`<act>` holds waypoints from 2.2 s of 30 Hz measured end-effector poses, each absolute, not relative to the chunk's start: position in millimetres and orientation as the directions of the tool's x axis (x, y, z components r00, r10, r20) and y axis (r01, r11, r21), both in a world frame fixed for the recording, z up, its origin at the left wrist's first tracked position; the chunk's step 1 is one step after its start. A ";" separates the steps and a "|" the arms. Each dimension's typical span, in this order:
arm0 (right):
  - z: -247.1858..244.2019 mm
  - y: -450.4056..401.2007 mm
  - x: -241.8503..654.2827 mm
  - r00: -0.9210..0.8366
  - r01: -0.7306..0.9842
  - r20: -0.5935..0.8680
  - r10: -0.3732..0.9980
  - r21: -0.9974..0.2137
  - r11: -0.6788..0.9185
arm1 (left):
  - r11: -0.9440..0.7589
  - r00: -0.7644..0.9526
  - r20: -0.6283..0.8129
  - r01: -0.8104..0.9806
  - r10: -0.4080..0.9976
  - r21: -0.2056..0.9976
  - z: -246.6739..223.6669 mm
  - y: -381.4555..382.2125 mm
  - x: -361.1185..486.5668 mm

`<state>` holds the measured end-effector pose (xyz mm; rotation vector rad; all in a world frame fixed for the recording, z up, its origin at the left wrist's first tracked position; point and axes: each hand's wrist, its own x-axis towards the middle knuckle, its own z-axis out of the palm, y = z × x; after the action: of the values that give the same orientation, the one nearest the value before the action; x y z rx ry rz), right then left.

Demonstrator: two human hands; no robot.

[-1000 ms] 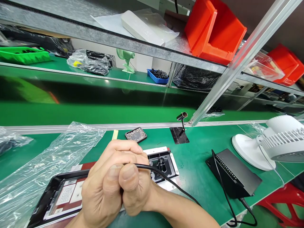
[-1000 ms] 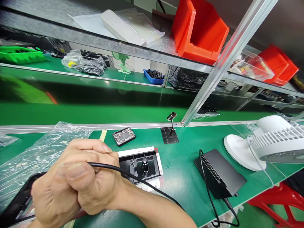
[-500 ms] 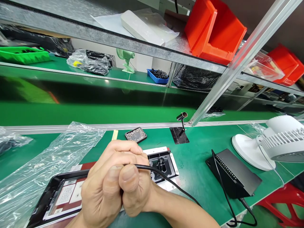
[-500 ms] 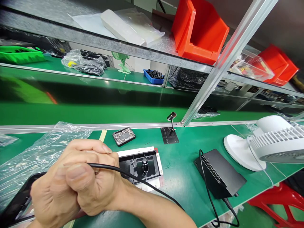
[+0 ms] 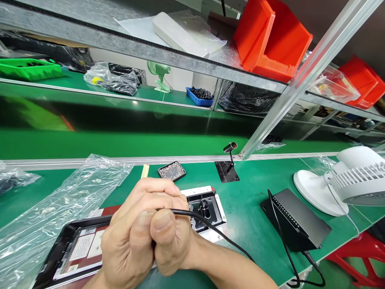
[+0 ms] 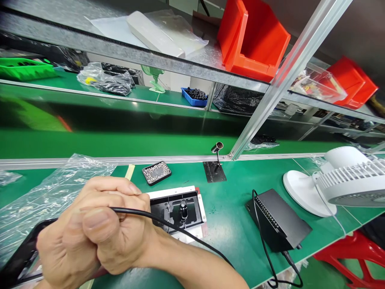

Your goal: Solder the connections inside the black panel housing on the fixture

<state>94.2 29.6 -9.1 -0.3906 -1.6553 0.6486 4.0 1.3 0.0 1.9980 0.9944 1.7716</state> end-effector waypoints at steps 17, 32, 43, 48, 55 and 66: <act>-8.5 31.1 95.2 -0.228 -0.143 0.809 0.541 -0.578 0.804 | -0.701 0.003 0.736 0.309 0.677 0.643 -0.7 1.3 3.8; -12.1 31.9 96.9 -0.264 -0.106 0.820 0.507 -0.547 0.830 | -0.708 0.020 0.734 0.278 0.679 0.649 -2.1 1.5 1.2; -8.4 32.2 97.2 -0.245 -0.160 0.809 0.535 -0.578 0.800 | -0.674 -0.029 0.700 0.241 0.714 0.698 -4.3 0.4 3.4; -6.5 32.0 96.7 -0.233 -0.199 0.819 0.525 -0.568 0.799 | -0.691 0.000 0.715 0.255 0.699 0.676 -4.7 0.5 1.3; -7.2 30.0 98.3 -0.299 -0.156 0.781 0.548 -0.607 0.780 | -0.692 0.001 0.717 0.260 0.697 0.673 -6.7 -1.4 0.1; -8.5 31.5 99.4 -0.309 -0.117 0.796 0.520 -0.575 0.810 | -0.695 0.003 0.724 0.283 0.690 0.661 -2.2 0.6 1.7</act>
<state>99.4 31.5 -8.5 -0.3106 -1.7809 0.6524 1.7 0.6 -2.2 1.9594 1.0065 1.7405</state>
